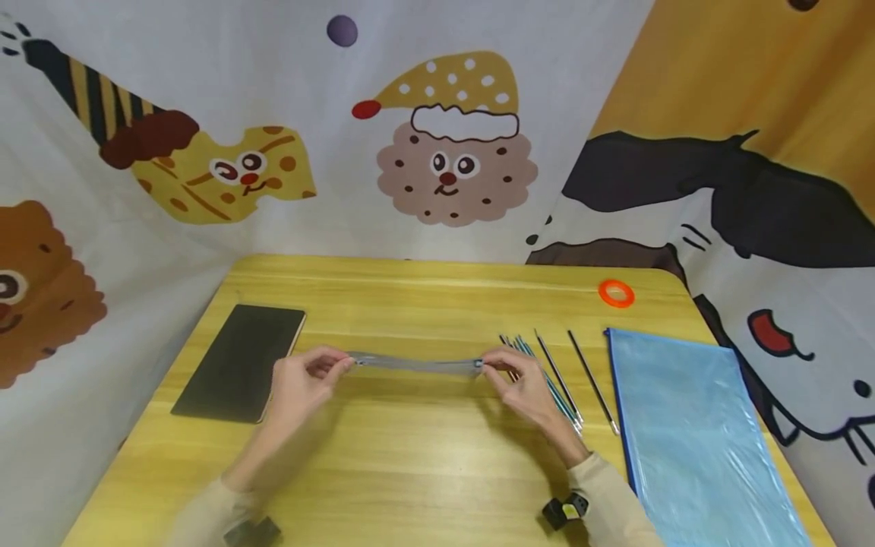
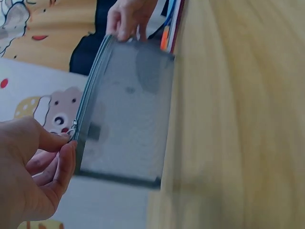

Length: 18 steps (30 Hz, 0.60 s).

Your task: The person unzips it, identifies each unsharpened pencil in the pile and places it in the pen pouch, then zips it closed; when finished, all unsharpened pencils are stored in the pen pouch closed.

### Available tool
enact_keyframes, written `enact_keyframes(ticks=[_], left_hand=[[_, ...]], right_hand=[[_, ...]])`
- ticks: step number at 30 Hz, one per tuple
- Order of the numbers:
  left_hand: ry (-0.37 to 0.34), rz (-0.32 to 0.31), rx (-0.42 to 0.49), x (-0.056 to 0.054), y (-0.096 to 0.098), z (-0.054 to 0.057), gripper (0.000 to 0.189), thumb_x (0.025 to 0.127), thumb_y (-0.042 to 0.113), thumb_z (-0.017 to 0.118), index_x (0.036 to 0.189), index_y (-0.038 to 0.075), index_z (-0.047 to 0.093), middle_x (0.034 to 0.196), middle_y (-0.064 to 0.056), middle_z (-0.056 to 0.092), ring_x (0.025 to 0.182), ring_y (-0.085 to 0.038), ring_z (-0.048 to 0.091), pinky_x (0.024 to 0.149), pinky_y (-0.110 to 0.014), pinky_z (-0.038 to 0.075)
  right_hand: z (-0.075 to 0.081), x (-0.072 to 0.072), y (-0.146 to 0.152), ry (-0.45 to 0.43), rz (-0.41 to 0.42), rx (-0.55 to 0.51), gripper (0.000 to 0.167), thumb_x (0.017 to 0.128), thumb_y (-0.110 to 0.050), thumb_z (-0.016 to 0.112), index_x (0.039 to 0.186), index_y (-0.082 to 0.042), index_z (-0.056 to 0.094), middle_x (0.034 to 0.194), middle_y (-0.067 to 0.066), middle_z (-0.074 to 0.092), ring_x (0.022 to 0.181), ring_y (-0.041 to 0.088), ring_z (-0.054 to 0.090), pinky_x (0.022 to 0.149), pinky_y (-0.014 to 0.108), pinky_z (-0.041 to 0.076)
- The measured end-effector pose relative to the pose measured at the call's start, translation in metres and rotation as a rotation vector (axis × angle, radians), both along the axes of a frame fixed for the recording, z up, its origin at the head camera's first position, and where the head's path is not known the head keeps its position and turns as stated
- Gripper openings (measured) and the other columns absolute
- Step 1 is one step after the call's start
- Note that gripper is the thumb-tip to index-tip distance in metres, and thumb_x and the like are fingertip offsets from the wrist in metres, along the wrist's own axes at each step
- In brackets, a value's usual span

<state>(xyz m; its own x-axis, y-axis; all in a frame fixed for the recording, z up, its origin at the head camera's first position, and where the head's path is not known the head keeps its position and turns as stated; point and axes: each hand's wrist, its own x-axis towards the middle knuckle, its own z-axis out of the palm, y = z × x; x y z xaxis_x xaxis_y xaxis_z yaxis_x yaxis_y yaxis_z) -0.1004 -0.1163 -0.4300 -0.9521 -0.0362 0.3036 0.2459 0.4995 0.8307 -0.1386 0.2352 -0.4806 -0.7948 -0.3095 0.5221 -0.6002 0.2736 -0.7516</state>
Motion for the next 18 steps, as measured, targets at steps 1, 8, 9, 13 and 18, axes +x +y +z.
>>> enact_keyframes(ticks=[1,8,9,13,18], left_hand=[[-0.001,0.016,-0.013,0.0,-0.004,0.002,0.006,0.089,0.012,0.079,0.084,0.008,0.077,0.075,0.0,0.074,0.066,-0.012,0.068,0.059,-0.017,0.059],[-0.012,0.088,-0.096,0.004,-0.026,0.012,0.005,0.089,0.016,0.08,0.086,0.013,0.077,0.075,0.004,0.075,0.065,-0.006,0.067,0.06,-0.016,0.058],[-0.015,0.095,-0.099,0.004,-0.028,0.012,0.005,0.088,0.016,0.08,0.085,0.014,0.077,0.075,0.004,0.075,0.065,-0.006,0.067,0.06,-0.016,0.058],[-0.023,0.093,-0.103,0.005,-0.034,0.01,0.005,0.088,0.015,0.08,0.085,0.013,0.077,0.075,0.004,0.075,0.065,-0.005,0.066,0.06,-0.015,0.058],[-0.076,-0.009,-0.143,0.003,-0.043,0.008,0.004,0.092,0.014,0.076,0.088,0.013,0.074,0.077,0.001,0.072,0.067,-0.009,0.065,0.061,-0.019,0.058]], right_hand=[[0.001,0.0,0.001,0.006,-0.01,-0.004,0.027,0.082,0.02,0.069,0.099,-0.001,0.073,0.094,0.016,0.073,0.079,0.021,0.071,0.066,0.018,0.062],[0.008,0.002,0.002,0.007,-0.023,-0.012,0.027,0.081,0.025,0.066,0.098,0.005,0.071,0.091,0.021,0.071,0.085,0.008,0.07,0.076,0.011,0.06],[0.011,0.003,0.002,0.002,-0.023,-0.011,0.027,0.081,0.026,0.066,0.098,0.006,0.07,0.091,0.022,0.07,0.084,0.01,0.07,0.076,0.011,0.06],[0.025,0.007,-0.004,0.031,-0.02,0.007,0.024,0.081,0.026,0.065,0.096,0.009,0.069,0.088,0.022,0.07,0.08,0.02,0.07,0.074,0.012,0.06],[0.038,0.009,-0.01,0.034,-0.026,0.028,0.021,0.083,0.022,0.066,0.096,0.006,0.07,0.089,0.02,0.071,0.079,0.023,0.069,0.072,0.013,0.061]])
